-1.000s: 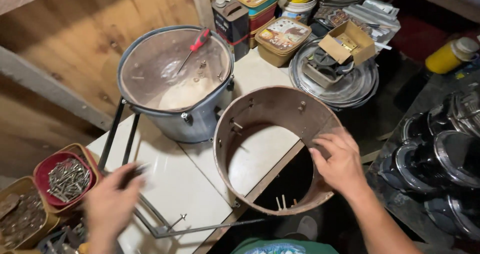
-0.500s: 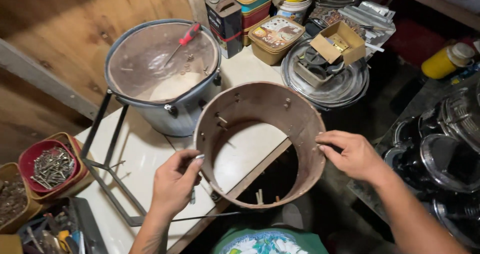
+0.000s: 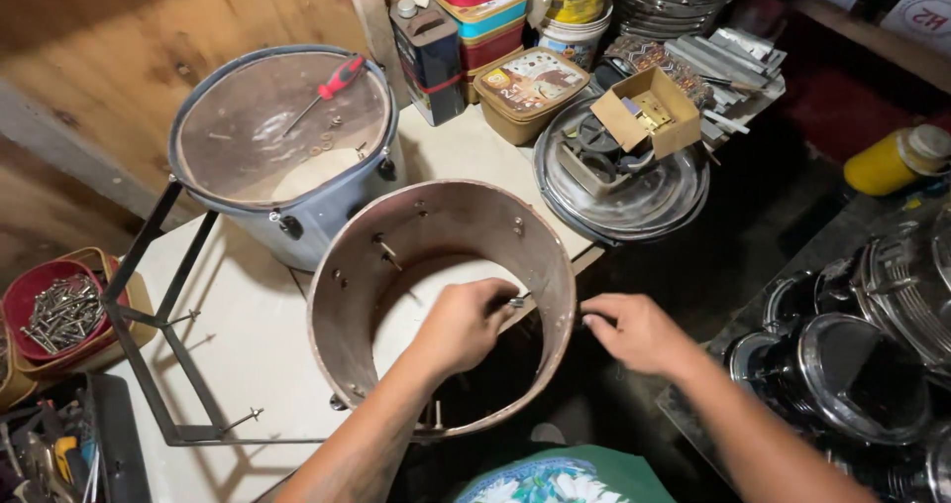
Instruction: Repairing and assembling drum components by attaching hardware to the shells using a screwdriver
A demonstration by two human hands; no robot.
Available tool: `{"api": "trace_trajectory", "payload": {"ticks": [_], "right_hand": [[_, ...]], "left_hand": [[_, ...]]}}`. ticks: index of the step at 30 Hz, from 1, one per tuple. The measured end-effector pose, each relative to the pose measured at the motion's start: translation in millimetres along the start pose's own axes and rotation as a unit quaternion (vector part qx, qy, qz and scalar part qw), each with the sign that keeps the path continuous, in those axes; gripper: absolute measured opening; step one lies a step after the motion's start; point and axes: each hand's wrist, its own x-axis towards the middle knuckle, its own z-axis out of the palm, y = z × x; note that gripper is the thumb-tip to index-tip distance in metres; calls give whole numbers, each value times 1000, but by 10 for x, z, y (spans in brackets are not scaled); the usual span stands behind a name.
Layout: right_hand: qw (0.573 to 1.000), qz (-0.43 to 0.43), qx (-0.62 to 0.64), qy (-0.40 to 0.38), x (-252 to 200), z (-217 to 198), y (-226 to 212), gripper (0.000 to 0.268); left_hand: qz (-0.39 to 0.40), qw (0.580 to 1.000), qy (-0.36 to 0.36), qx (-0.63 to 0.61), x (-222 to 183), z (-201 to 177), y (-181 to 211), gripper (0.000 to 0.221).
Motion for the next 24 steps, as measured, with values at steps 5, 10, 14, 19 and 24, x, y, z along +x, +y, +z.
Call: {"api": "trace_trajectory", "payload": {"ticks": [5, 10, 14, 19, 24], "right_hand": [[988, 83, 120, 48, -181, 296, 322, 38], [963, 153, 197, 96, -273, 386, 54, 43], [957, 178, 183, 138, -285, 563, 180, 40], [945, 221, 171, 167, -330, 617, 78, 38], [936, 268, 168, 154, -401, 441, -216, 41]], "left_hand": [[-82, 984, -145, 61, 380, 325, -33, 24], [-74, 973, -208, 71, 509, 412, 43, 27], [-99, 968, -224, 46, 482, 406, -81, 29], [-117, 967, -228, 12, 524, 473, -190, 26], [-124, 958, -259, 4, 474, 605, -170, 31]]}}
